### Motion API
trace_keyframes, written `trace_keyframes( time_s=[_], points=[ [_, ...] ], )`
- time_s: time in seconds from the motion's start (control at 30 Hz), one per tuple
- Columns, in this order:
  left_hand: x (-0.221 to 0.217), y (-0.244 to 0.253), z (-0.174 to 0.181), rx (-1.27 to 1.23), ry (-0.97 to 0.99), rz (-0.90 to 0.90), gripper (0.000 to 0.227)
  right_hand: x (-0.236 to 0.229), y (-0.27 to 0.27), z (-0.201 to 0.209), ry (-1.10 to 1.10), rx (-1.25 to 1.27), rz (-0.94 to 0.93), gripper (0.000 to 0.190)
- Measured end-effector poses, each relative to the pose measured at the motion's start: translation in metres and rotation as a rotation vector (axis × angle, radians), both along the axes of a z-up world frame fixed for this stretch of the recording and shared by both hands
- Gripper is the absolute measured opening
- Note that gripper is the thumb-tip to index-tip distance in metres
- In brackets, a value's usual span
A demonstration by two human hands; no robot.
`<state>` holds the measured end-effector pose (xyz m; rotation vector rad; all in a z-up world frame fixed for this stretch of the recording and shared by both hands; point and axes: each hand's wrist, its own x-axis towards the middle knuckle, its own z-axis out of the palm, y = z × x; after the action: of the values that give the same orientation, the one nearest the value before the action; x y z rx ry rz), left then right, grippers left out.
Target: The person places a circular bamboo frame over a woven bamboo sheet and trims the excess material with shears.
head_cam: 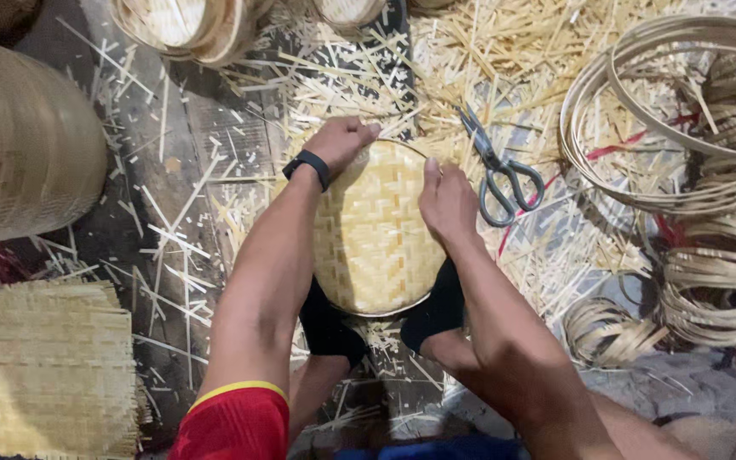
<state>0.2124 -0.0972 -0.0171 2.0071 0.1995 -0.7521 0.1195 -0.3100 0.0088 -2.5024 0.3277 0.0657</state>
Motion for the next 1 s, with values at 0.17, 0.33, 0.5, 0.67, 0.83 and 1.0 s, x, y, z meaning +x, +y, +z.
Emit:
trace_keyframes(
  time_s=[0.17, 0.33, 0.5, 0.67, 0.83, 1.0],
  points=[
    [0.002, -0.001, 0.006, -0.006, -0.009, 0.004, 0.045, 0.024, -0.021, -0.035, 0.381, 0.121, -0.116, 0.074],
    [0.004, 0.002, -0.013, 0.002, 0.020, -0.011, 0.048, 0.019, -0.021, -0.032, 0.320, 0.124, -0.160, 0.067],
    [0.005, 0.012, -0.057, 0.093, -0.005, -0.141, 0.055, 0.019, 0.016, -0.011, -0.319, -0.057, 0.016, 0.044],
    [-0.030, 0.028, -0.059, 0.098, -0.763, 0.142, 0.051, 0.069, 0.088, 0.031, 0.350, 0.031, 0.406, 0.046],
    [-0.120, 0.058, -0.044, 0.661, -0.600, 0.183, 0.052, 0.065, 0.094, 0.073, 0.325, -0.073, 0.510, 0.064],
    [-0.118, 0.069, -0.053, 0.303, -0.109, 0.411, 0.080, 0.067, 0.098, 0.077, 0.366, -0.107, 0.503, 0.066]
  ],
)
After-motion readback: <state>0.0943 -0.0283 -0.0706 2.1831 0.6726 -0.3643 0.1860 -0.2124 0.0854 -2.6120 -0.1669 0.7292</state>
